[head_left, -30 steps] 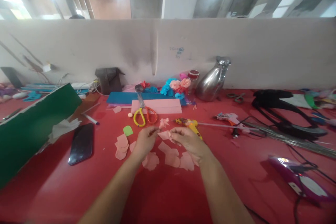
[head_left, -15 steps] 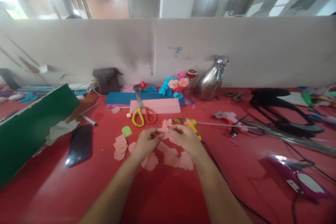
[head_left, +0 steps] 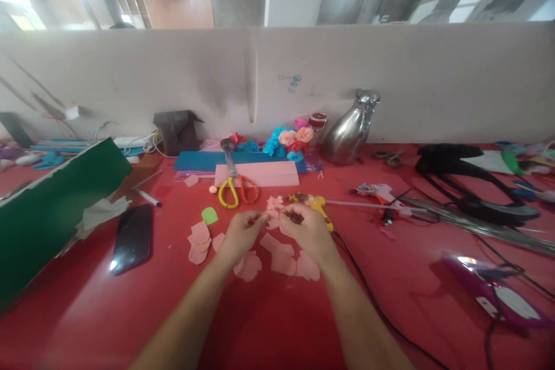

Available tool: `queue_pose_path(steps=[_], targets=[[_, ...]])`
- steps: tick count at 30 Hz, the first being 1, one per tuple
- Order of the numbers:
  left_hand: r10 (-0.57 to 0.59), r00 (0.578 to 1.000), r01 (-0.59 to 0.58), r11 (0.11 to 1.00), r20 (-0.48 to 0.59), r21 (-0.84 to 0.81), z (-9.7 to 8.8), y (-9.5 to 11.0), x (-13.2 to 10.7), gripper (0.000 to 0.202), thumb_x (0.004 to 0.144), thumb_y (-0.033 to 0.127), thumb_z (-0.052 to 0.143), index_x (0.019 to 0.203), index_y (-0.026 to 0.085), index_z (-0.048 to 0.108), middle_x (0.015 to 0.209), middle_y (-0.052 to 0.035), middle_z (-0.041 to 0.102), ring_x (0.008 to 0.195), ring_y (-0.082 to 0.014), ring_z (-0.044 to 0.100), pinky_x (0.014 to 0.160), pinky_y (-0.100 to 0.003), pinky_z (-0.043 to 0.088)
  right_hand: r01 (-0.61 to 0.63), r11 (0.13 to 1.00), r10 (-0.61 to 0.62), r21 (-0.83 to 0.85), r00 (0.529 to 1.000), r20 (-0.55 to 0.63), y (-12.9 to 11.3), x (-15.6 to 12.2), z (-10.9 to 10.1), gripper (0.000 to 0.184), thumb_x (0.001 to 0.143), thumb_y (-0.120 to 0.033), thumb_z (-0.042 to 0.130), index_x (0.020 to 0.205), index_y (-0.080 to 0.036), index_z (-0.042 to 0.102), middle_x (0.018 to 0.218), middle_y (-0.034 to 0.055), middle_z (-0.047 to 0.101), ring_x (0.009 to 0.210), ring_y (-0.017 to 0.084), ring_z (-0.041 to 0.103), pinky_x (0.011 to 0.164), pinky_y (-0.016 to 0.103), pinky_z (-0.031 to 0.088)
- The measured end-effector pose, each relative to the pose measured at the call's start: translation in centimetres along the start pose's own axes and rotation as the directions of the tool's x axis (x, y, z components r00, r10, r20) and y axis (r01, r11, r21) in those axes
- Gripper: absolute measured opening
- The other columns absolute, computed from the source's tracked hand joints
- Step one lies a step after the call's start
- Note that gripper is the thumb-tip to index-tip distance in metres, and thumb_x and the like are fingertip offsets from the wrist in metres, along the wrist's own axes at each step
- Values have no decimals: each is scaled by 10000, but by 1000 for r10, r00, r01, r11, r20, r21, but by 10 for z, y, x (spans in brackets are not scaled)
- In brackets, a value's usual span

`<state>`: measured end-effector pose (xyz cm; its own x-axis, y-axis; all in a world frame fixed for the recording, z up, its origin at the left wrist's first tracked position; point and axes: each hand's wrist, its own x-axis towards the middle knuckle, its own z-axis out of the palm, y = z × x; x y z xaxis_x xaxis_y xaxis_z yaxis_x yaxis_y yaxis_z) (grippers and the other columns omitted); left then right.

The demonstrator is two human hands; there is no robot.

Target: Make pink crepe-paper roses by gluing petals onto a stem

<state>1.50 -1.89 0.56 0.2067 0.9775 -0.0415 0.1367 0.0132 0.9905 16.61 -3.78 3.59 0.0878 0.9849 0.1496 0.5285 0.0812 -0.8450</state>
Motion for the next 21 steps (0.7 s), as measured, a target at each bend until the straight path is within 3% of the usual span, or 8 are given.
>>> queue_pose_path(steps=[10, 15, 17, 19, 21], targets=[[-11, 1000, 11, 999, -3, 35, 3, -4, 1, 337, 744, 448, 535, 598, 145, 555, 485, 39, 411, 467, -79, 350, 470, -213, 241, 200, 968, -219, -150, 968, -121, -4, -1, 6, 125, 702, -269, 553, 595, -205, 554, 664, 18, 611, 555, 135, 466, 545, 261, 364], [-21, 1000, 21, 997, 3, -70, 4, -1, -1, 368, 742, 488, 535, 607, 146, 557, 490, 38, 415, 455, -73, 333, 459, -213, 230, 308, 949, -315, -69, 930, -187, -10, -6, 4, 110, 759, -264, 536, 676, -211, 586, 744, 36, 615, 651, 161, 517, 594, 271, 395], [-14, 1000, 16, 989, 12, -145, 4, 1, -1, 365, 742, 486, 543, 616, 144, 562, 517, 31, 441, 470, -70, 343, 468, -209, 245, 314, 949, -299, 4, 909, -291, -10, -8, 1, 114, 787, -275, 516, 717, -206, 574, 780, 38, 599, 683, 161, 517, 622, 271, 404], [0, 1000, 3, 975, 13, -224, 4, 2, -2, 358, 747, 477, 546, 627, 140, 570, 546, 23, 467, 486, -67, 355, 483, -205, 265, 257, 963, -207, 82, 899, -387, -7, -7, -1, 119, 804, -284, 497, 735, -203, 550, 754, 26, 569, 673, 153, 502, 625, 267, 401], [14, 1000, -8, 953, 17, -302, 4, 3, -2, 347, 755, 467, 546, 645, 139, 575, 586, 11, 506, 498, -65, 376, 499, -203, 285, 158, 973, -92, 170, 935, -343, -4, -5, 1, 128, 803, -290, 494, 732, -199, 549, 705, 11, 554, 645, 147, 495, 605, 261, 397]])
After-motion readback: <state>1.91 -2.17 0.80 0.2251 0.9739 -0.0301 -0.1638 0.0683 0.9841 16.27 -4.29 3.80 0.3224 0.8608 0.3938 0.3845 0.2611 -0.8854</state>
